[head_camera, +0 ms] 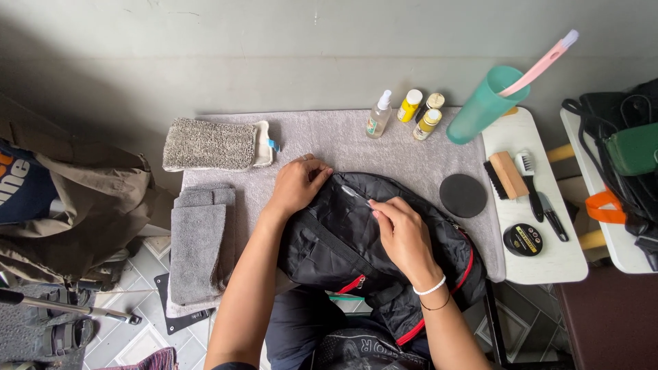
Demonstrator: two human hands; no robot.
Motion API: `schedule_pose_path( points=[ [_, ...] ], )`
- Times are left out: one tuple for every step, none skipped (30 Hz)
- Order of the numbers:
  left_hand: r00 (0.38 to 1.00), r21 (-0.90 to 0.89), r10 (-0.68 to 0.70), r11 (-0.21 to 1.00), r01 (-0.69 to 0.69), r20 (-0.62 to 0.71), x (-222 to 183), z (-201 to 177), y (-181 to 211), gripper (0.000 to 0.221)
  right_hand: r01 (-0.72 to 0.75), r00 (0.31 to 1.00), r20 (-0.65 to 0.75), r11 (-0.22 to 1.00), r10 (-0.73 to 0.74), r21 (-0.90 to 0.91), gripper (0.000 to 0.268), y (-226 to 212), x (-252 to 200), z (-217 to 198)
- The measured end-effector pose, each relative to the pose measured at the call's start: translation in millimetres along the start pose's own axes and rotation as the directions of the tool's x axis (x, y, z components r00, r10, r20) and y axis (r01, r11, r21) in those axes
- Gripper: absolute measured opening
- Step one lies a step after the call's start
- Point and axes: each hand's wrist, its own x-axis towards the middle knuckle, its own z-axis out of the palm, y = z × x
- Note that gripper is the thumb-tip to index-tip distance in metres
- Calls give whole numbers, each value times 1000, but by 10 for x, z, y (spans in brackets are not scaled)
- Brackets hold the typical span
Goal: The person is cleaning a black bag by applying a liquid solution and scrubbing the surface with a small brush.
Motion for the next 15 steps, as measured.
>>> schedule_pose_path(
  points=[
    [1000,2,0,1000,0,5,5,3,2,20,-10,999,36,999,9,36,21,6,-17,-13],
    [1000,5,-4,1000,4,4,-3,-3,1,20,-16,997,76,997,10,73,20,8,-26,-24],
    [1000,5,-5,1000,5,1,-9,-9,-14,20,-13,997,77,997,7,72,20,-3,-26,-28],
    [1000,10,-4,1000,5,-4,-7,2,-21,20,-7,999,40,999,5,38,21,-8,-47,-34],
    [1000,15,-4,1000,4,-9,-6,17,-26,19,-2,1000,3,1000,2,4,21,-10,-69,-43],
    [1000,12,4,1000,-4,-4,3,18,-17,19,-8,1000,-4,1000,8,1,21,0,-71,-48],
    [1000,18,7,1000,-7,-12,9,18,-8,19,-19,1000,21,999,19,27,20,8,-76,-53],
    [1000,24,2,1000,-1,-23,-18,16,-5,19,-28,998,55,998,25,55,19,12,-87,-52],
    [1000,21,1,1000,-1,-21,-37,26,-2,19,-30,998,56,998,27,53,19,9,-111,-42],
    [999,24,-2,1000,3,-32,-28,23,6,19,-29,999,47,998,26,58,20,8,-114,-36],
    [999,28,-5,1000,6,-43,-18,22,23,19,-27,999,38,998,25,62,22,7,-120,-38],
    [999,30,4,1000,-2,-44,-24,29,22,19,-25,999,29,998,24,62,22,-2,-128,-46],
    [999,34,-5,999,6,-44,-29,37,25,20,-23,999,45,997,19,70,21,-10,-136,-60],
    [999,40,-17,999,19,-51,-36,25,20,20,-12,998,65,997,6,81,20,-22,-121,-67],
    [998,46,-12,999,15,-59,-12,32,31,20,-2,998,60,997,-3,82,20,-11,-117,-90]
  ],
)
